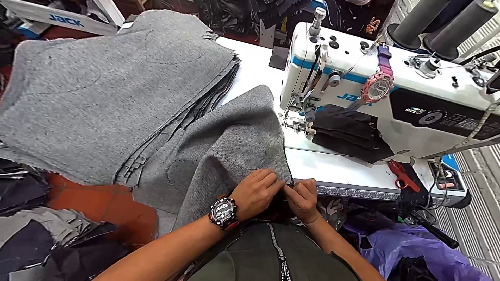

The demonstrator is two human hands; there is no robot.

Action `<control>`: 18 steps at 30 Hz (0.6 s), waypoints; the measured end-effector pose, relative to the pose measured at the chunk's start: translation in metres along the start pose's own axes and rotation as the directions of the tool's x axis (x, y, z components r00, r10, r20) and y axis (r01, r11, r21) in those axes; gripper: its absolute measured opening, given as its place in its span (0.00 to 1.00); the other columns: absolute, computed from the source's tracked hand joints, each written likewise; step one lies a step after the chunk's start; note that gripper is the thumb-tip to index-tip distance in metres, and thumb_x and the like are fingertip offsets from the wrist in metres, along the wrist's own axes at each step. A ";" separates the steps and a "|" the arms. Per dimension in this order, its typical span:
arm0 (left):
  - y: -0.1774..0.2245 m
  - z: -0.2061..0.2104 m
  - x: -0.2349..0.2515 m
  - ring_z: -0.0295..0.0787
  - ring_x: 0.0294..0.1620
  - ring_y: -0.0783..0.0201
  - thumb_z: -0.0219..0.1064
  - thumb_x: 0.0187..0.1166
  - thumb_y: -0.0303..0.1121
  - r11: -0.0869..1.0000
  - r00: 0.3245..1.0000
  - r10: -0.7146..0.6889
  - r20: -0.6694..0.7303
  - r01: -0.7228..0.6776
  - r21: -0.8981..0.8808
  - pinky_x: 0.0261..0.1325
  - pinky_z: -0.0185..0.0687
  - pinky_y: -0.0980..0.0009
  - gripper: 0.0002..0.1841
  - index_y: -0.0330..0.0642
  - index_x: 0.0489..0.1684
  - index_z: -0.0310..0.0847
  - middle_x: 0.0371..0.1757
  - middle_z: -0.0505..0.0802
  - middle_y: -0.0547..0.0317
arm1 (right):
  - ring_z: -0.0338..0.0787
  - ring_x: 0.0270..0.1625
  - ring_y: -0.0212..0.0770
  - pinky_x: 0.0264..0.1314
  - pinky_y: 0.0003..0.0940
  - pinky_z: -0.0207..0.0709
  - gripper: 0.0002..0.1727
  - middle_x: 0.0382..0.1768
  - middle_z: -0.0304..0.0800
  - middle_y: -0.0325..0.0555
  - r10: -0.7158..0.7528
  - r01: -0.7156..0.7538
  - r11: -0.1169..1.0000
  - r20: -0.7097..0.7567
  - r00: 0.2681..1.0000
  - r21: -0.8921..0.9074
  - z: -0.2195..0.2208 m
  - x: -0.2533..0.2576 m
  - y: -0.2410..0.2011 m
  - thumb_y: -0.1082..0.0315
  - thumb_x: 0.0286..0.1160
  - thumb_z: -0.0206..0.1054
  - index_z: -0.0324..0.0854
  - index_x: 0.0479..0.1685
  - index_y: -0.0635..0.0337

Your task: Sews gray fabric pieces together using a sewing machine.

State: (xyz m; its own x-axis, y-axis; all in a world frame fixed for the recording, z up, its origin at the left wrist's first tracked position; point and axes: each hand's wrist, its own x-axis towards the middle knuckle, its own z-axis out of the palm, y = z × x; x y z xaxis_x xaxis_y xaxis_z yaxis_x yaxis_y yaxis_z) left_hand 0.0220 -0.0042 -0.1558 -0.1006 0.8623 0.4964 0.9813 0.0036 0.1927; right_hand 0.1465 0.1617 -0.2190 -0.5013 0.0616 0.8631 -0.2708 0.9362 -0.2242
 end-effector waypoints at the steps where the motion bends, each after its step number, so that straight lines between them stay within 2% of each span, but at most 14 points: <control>1: 0.000 -0.001 0.001 0.91 0.53 0.49 0.61 0.76 0.27 1.000 1.000 -0.007 0.019 0.007 0.003 0.63 0.87 0.57 0.15 0.39 0.53 0.92 0.41 0.92 0.49 | 0.80 0.38 0.39 0.51 0.35 0.70 0.07 0.22 0.79 0.39 0.002 -0.002 1.000 0.008 1.000 0.006 -0.001 0.000 0.000 0.69 0.76 0.69 0.94 0.37 0.54; 3: 0.004 -0.001 0.001 0.91 0.52 0.49 0.62 0.79 0.29 0.999 0.999 -0.028 0.025 0.028 0.034 0.61 0.88 0.58 0.13 0.38 0.52 0.92 0.41 0.91 0.49 | 0.81 0.37 0.41 0.48 0.36 0.71 0.07 0.22 0.80 0.40 0.012 -0.013 1.000 0.038 0.999 0.021 -0.003 0.003 0.001 0.69 0.76 0.69 0.94 0.35 0.55; 5: 0.008 0.001 0.002 0.92 0.50 0.49 0.61 0.81 0.26 0.997 0.999 -0.050 -0.006 0.050 0.065 0.55 0.89 0.59 0.11 0.36 0.49 0.91 0.39 0.91 0.48 | 0.84 0.37 0.43 0.46 0.37 0.76 0.06 0.26 0.83 0.44 0.045 -0.048 0.998 0.097 0.994 0.032 -0.008 0.012 0.002 0.69 0.75 0.70 0.93 0.35 0.57; 7: 0.009 0.002 0.000 0.93 0.49 0.48 0.61 0.80 0.22 0.995 0.998 -0.062 -0.029 0.065 0.076 0.53 0.90 0.60 0.10 0.35 0.46 0.91 0.39 0.92 0.47 | 0.88 0.44 0.44 0.50 0.36 0.84 0.07 0.38 0.88 0.48 0.113 -0.113 0.994 0.203 0.973 -0.011 -0.017 0.023 0.004 0.64 0.77 0.71 0.89 0.41 0.58; 9: 0.008 0.003 0.000 0.93 0.47 0.49 0.61 0.79 0.22 0.995 0.997 -0.075 -0.034 0.077 0.059 0.50 0.91 0.61 0.10 0.36 0.45 0.90 0.38 0.92 0.48 | 0.90 0.54 0.46 0.53 0.41 0.81 0.09 0.51 0.92 0.48 0.113 -0.114 0.993 0.306 0.945 -0.015 -0.025 0.034 0.009 0.64 0.79 0.69 0.92 0.48 0.56; 10: 0.007 0.003 0.000 0.93 0.46 0.50 0.61 0.78 0.22 0.996 0.997 -0.072 -0.036 0.074 0.055 0.49 0.91 0.60 0.10 0.36 0.44 0.90 0.38 0.91 0.48 | 0.91 0.57 0.45 0.53 0.41 0.81 0.09 0.52 0.95 0.46 0.080 -0.083 0.997 0.314 0.946 -0.005 -0.026 0.036 0.011 0.67 0.80 0.67 0.93 0.47 0.55; 11: 0.007 0.000 0.001 0.93 0.48 0.49 0.61 0.78 0.23 0.995 0.997 -0.073 -0.030 0.075 0.064 0.54 0.90 0.58 0.10 0.37 0.44 0.91 0.38 0.92 0.49 | 0.92 0.56 0.44 0.53 0.41 0.81 0.10 0.51 0.96 0.45 0.044 -0.048 0.999 0.304 0.952 0.008 -0.026 0.036 0.011 0.71 0.79 0.66 0.94 0.45 0.55; 12: 0.008 -0.005 0.004 0.92 0.54 0.48 0.61 0.80 0.24 0.991 0.995 -0.099 -0.011 0.100 0.085 0.66 0.85 0.52 0.10 0.39 0.45 0.91 0.41 0.93 0.49 | 0.92 0.55 0.43 0.52 0.40 0.80 0.10 0.50 0.97 0.44 0.016 -0.023 1.000 0.291 0.957 0.019 -0.026 0.037 0.011 0.73 0.78 0.65 0.95 0.43 0.56; 13: 0.010 -0.015 0.009 0.89 0.65 0.43 0.63 0.79 0.25 0.981 0.988 -0.155 0.022 0.151 0.118 0.78 0.74 0.42 0.10 0.41 0.47 0.91 0.48 0.94 0.48 | 0.92 0.54 0.43 0.52 0.40 0.80 0.10 0.48 0.97 0.44 -0.004 -0.003 1.000 0.281 0.960 0.023 -0.026 0.038 0.010 0.74 0.77 0.65 0.95 0.42 0.56; 14: 0.011 -0.025 0.015 0.82 0.73 0.36 0.66 0.77 0.25 0.965 0.975 -0.217 0.044 0.207 0.158 0.83 0.63 0.32 0.11 0.42 0.50 0.91 0.55 0.94 0.45 | 0.92 0.53 0.43 0.52 0.40 0.80 0.11 0.47 0.97 0.44 -0.013 0.008 1.000 0.273 0.962 0.021 -0.026 0.038 0.008 0.74 0.76 0.65 0.95 0.41 0.56; 15: 0.009 -0.034 0.020 0.75 0.79 0.29 0.68 0.74 0.24 0.945 0.959 -0.276 0.058 0.259 0.199 0.82 0.56 0.25 0.13 0.42 0.53 0.91 0.62 0.92 0.41 | 0.92 0.53 0.43 0.52 0.40 0.80 0.11 0.47 0.97 0.45 -0.014 0.010 1.000 0.266 0.964 0.018 -0.026 0.038 0.006 0.75 0.76 0.65 0.95 0.41 0.57; 16: 0.005 -0.040 0.024 0.70 0.82 0.27 0.70 0.71 0.22 0.924 0.943 -0.325 0.071 0.300 0.235 0.81 0.53 0.21 0.16 0.43 0.56 0.90 0.68 0.90 0.41 | 0.92 0.53 0.43 0.52 0.39 0.80 0.11 0.47 0.97 0.45 -0.008 0.005 1.000 0.260 0.966 0.013 -0.026 0.036 0.004 0.75 0.75 0.65 0.95 0.41 0.57; 17: -0.002 -0.041 0.026 0.70 0.83 0.28 0.70 0.71 0.21 0.913 0.936 -0.344 0.079 0.314 0.262 0.81 0.54 0.22 0.18 0.44 0.59 0.89 0.71 0.88 0.43 | 0.92 0.53 0.43 0.52 0.39 0.80 0.11 0.47 0.97 0.45 0.004 -0.007 1.000 0.249 0.968 0.009 -0.024 0.034 0.002 0.74 0.75 0.65 0.95 0.41 0.57; 18: -0.011 -0.037 0.027 0.74 0.81 0.31 0.66 0.75 0.22 0.915 0.944 -0.321 0.080 0.287 0.282 0.78 0.62 0.26 0.18 0.45 0.62 0.88 0.72 0.89 0.45 | 0.92 0.53 0.43 0.52 0.39 0.80 0.11 0.46 0.97 0.45 0.023 -0.026 1.000 0.236 0.971 0.008 -0.022 0.031 0.001 0.74 0.75 0.65 0.95 0.41 0.57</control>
State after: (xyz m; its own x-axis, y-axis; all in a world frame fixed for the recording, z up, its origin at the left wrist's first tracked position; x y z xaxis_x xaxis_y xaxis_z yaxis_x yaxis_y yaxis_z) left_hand 0.0022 -0.0001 -0.1136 -0.3965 0.8531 0.3393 0.9157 0.3937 0.0803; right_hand 0.1489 0.1725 -0.1821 -0.6872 -0.0005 0.7265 -0.2648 0.9314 -0.2499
